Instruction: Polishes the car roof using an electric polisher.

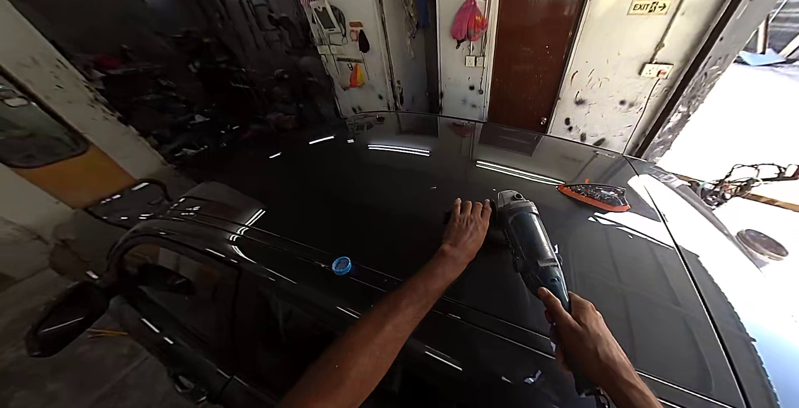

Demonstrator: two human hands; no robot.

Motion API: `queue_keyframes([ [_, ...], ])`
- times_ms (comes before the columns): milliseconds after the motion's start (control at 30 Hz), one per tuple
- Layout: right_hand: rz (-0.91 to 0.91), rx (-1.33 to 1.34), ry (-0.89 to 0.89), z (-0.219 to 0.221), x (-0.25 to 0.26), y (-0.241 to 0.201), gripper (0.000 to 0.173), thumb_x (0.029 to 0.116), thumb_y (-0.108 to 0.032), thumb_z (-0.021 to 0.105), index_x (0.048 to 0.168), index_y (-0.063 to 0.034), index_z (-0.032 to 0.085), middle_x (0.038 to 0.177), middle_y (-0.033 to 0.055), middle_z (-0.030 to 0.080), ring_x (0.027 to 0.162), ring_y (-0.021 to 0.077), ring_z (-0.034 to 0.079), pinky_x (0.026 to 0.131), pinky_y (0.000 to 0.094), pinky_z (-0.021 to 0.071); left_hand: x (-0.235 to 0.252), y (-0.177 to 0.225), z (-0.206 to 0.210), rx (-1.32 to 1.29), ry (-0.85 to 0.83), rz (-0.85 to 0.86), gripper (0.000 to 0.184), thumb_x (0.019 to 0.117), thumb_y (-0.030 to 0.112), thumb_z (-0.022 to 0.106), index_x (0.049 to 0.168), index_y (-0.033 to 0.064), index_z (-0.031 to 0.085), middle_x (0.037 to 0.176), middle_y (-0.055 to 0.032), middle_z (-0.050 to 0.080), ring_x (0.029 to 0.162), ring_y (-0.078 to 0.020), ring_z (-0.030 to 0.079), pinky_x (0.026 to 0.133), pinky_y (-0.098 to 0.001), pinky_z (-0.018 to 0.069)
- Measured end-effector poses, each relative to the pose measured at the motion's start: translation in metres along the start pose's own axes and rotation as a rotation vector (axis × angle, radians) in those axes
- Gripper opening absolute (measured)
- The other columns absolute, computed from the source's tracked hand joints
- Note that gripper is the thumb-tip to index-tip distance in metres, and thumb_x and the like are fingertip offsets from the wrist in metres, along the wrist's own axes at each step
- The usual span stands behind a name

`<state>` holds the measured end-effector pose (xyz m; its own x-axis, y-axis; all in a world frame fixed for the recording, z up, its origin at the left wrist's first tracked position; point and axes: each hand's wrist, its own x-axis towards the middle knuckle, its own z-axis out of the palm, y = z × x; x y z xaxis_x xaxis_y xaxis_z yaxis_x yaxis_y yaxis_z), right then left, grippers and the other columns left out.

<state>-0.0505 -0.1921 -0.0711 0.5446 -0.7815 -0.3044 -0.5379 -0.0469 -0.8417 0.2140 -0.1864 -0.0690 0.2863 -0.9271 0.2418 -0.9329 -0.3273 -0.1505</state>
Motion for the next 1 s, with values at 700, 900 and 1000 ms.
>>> queue_keyframes([
  [700,-0.100,-0.223,-0.253,0.074,0.082,-0.117,0.057,0.1046,-0.061,0.042,0.103,-0.0073,0.059,0.074,0.0059,0.063,0.055,0.0167,0.066,0.054,0.0349,0.0585,0.007,-0.165,0.029,0.056,-0.037,-0.321,0.043,0.1061,0.024,0.055,0.141,-0.0021,0.053,0.126,-0.0261,0.063,0.118,-0.0451,0.061,0.099,-0.0587,0.0486],
  [900,-0.034,-0.122,-0.168,0.041,0.101,-0.104,0.055,0.1050,-0.059,0.044,0.099,-0.0064,0.060,0.068,0.0055,0.062,0.050,0.0157,0.064,0.050,0.0324,0.0580,0.069,-0.129,0.029,0.072,-0.070,-0.244,0.040,0.1049,0.015,0.053,0.142,0.0002,0.051,0.126,-0.0255,0.062,0.118,-0.0439,0.061,0.099,-0.0563,0.0484],
  [1000,0.022,-0.063,-0.115,0.014,0.101,-0.085,0.057,0.1050,-0.060,0.043,0.103,-0.0062,0.060,0.068,0.0059,0.063,0.050,0.0164,0.065,0.050,0.0333,0.0591,0.097,-0.089,0.026,0.054,-0.092,-0.181,0.043,0.1037,0.010,0.051,0.146,0.0012,0.049,0.130,-0.0249,0.061,0.119,-0.0429,0.060,0.100,-0.0557,0.0478],
])
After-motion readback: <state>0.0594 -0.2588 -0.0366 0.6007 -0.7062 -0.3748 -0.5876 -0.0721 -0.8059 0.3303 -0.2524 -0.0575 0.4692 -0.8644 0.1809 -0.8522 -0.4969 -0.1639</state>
